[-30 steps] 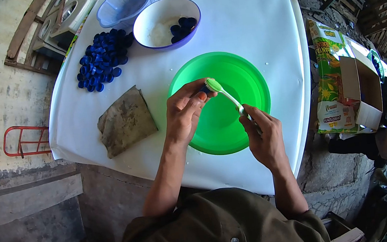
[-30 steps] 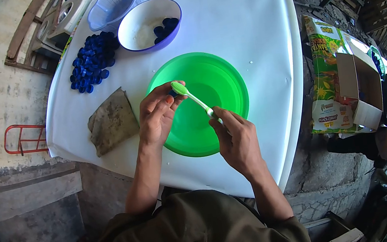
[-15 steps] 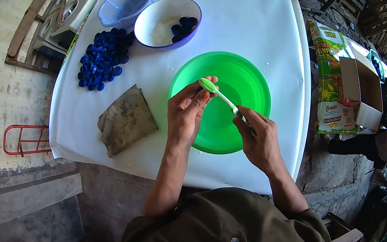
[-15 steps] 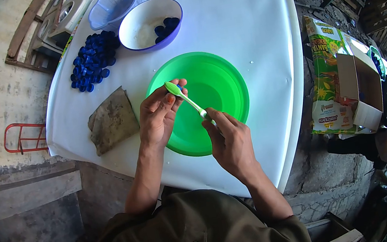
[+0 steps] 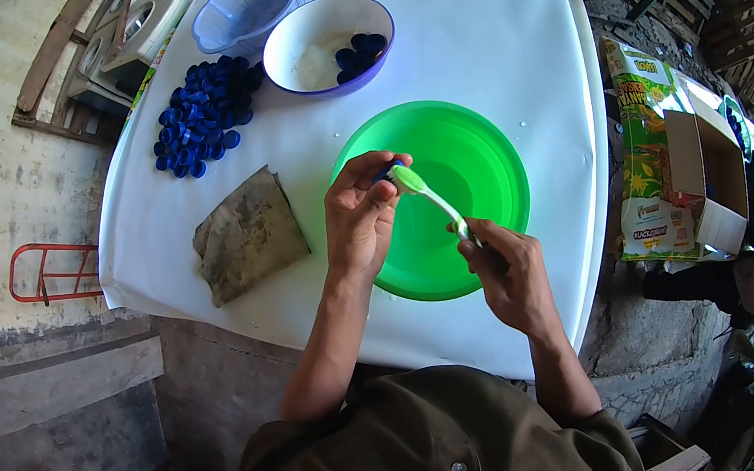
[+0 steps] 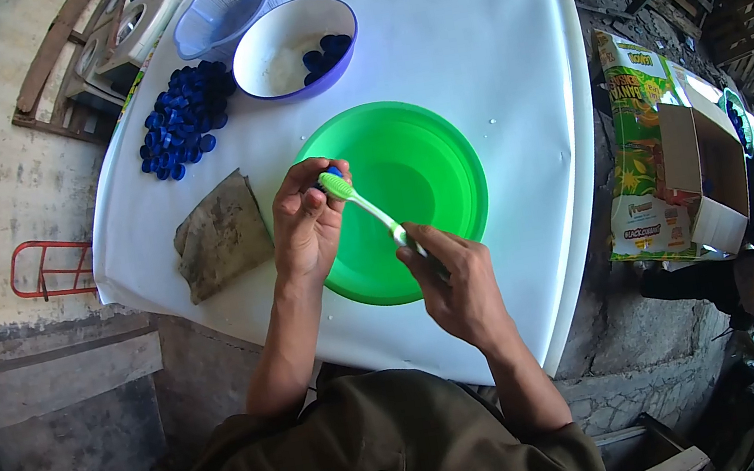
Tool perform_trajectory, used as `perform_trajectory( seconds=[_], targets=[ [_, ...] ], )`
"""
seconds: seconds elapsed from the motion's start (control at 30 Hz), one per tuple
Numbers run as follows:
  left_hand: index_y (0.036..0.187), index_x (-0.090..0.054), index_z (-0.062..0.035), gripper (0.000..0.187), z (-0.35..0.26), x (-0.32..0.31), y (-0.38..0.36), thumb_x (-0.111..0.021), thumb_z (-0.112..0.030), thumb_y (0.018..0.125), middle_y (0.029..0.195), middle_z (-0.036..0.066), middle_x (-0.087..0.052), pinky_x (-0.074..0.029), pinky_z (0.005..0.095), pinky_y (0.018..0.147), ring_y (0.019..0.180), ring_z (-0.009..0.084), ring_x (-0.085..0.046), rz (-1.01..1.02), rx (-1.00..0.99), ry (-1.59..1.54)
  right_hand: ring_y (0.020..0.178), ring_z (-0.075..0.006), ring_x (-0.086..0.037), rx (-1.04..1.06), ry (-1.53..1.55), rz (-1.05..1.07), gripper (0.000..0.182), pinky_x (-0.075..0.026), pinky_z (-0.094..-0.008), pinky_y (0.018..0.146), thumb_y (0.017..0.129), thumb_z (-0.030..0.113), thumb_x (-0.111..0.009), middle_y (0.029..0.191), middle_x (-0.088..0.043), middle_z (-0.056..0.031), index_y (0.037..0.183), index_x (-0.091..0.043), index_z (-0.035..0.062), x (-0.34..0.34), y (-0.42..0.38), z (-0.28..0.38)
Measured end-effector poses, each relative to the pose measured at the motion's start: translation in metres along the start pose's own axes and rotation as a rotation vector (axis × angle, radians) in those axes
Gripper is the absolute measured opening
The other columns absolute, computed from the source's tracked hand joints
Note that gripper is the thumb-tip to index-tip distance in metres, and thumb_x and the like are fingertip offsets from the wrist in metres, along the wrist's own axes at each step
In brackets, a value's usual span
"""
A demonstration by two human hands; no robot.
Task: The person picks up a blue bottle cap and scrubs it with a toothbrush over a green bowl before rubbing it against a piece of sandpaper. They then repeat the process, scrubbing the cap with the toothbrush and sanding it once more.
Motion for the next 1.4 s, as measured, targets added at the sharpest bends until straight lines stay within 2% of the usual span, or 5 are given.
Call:
perform_trajectory(
  seconds=[0.27,0.33,0.4,0.8,1.4],
  targets=[
    [0.123,-0.061,0.0,0.043,-0.006,-0.007,0.0,-0.079,-0.013,0.086,0.116,0.015,-0.068,-0.047,0.0407,0.104,0.111,0.023,-0.063,-0.047,-0.033,-0.07,0.069,-0.0327,-0.068,0.03,-0.023,-0.034,0.021,-0.052,-0.0366,0.063,0.092,0.002,-0.067,0.087,-0.069,-0.0212,0.111,-0.066,-0.0058,-0.002,0.002,0.003],
    [0.126,-0.059,0.0004,0.043,-0.008,-0.006,-0.001,-0.076,-0.012,0.088,0.118,0.015,-0.067,-0.047,0.0372,0.104,0.114,0.0223,-0.062,-0.01,-0.008,-0.028,0.07,-0.0337,-0.068,0.0,-0.039,-0.039,0.021,-0.052,-0.0366,0.063,0.091,0.003,-0.067,0.087,-0.069,-0.0213,0.11,-0.066,-0.0057,0.0,0.002,0.001],
    [0.128,-0.058,0.0004,0.045,-0.005,-0.005,-0.002,-0.075,-0.014,0.089,0.12,0.014,-0.066,-0.047,0.0345,0.104,0.121,0.0228,-0.06,0.009,0.029,0.032,0.07,-0.0329,-0.069,0.024,-0.019,-0.053,0.021,-0.052,-0.0362,0.063,0.091,0.003,-0.067,0.087,-0.069,-0.0211,0.11,-0.066,-0.0056,-0.003,0.003,0.002],
    [0.126,-0.053,-0.0007,0.045,-0.002,-0.011,0.001,-0.076,-0.009,0.088,0.12,0.012,-0.06,-0.05,0.0345,0.1,0.109,0.0196,-0.061,-0.031,-0.011,-0.077,0.063,-0.0268,-0.065,0.017,-0.015,-0.051,0.021,-0.049,-0.0343,0.058,0.092,0.004,-0.067,0.083,-0.068,-0.0198,0.111,-0.066,-0.0061,-0.003,0.004,0.006],
    [0.123,-0.055,-0.0024,0.031,-0.001,-0.007,-0.002,-0.066,-0.009,0.095,0.126,0.022,-0.062,-0.049,0.0398,0.105,0.119,0.027,-0.061,0.017,-0.031,-0.096,0.069,-0.0299,-0.069,-0.013,-0.019,-0.047,0.02,-0.051,-0.0346,0.061,0.092,0.003,-0.067,0.086,-0.07,-0.0217,0.11,-0.067,-0.0059,-0.001,0.003,0.011]
  ],
)
Point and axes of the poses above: each hand's wrist, its own y-axis towards the middle knuckle, its own x-axis out of the back of the hand, z = x × y, the point moved 1 cm from there along y, towards the middle knuckle
